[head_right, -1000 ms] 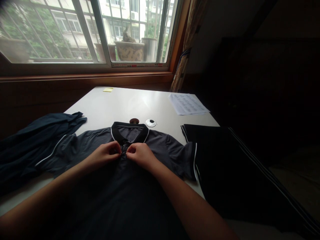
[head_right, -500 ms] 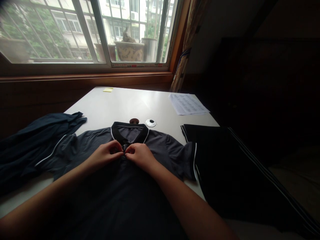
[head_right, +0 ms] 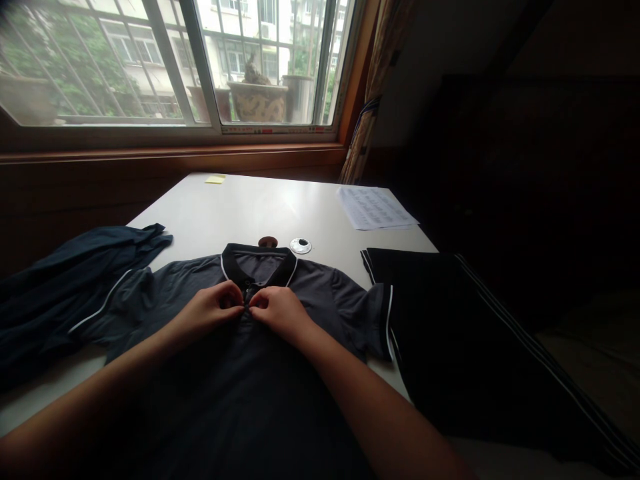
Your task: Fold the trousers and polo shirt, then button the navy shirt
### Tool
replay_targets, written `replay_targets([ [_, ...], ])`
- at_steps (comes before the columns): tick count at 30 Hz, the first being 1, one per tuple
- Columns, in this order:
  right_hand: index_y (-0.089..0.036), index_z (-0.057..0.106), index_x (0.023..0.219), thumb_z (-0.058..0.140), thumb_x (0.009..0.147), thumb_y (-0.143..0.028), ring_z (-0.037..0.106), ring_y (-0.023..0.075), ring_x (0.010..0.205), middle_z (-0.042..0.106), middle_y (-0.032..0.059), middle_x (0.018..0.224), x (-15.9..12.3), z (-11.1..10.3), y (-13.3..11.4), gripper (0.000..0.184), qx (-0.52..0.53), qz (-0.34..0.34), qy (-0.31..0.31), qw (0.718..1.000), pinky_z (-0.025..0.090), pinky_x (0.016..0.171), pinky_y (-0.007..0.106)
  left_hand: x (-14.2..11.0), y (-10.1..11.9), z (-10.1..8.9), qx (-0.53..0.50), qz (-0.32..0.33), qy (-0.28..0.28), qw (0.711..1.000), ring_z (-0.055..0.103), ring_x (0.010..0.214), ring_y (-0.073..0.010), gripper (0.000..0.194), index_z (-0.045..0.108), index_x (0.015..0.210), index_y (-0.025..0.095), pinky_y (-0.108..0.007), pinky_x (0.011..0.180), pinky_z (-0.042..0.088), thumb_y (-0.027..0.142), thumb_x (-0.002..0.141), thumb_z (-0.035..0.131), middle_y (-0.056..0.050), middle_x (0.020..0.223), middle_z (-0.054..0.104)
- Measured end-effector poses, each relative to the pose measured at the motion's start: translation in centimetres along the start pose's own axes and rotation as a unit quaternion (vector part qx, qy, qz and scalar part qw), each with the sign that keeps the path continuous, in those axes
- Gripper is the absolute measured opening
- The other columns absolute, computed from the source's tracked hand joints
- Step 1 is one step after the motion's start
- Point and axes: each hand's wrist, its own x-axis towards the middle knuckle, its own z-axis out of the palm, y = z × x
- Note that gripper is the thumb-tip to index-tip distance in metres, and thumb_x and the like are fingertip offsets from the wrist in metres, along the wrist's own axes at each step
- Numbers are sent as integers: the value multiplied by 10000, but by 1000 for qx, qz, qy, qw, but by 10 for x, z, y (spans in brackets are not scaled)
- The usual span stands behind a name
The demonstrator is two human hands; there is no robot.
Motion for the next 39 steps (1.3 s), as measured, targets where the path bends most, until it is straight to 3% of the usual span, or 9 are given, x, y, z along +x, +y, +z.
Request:
replay_targets([
  [7,-197,788,900,704,784,-197,641,133,712,722,10,800,0,-1,-1,144,-6,3,-3,1000,441,644,221,-2,2,0,8,-7,-1,1000,637,756,-178,188,664,890,211,-271,683,472,369,790,680,-8,815,705],
  [16,-203,786,901,709,791,-197,640,142,734,720,16,820,0,-1,-1,135,-12,-6,-9,1000,453,660,224,-1,3,1,-23,-6,1,1000,665,810,-188,125,672,869,211,-276,733,488,286,769,671,-15,854,721],
  [39,-199,786,868,725,801,-229,665,149,753,743,20,831,0,-3,-3,96,-19,-7,-18,1000,458,676,226,0,1,0,-27,-6,9,1000,643,779,-182,96,668,816,200,-274,712,465,274,756,665,-6,828,713],
])
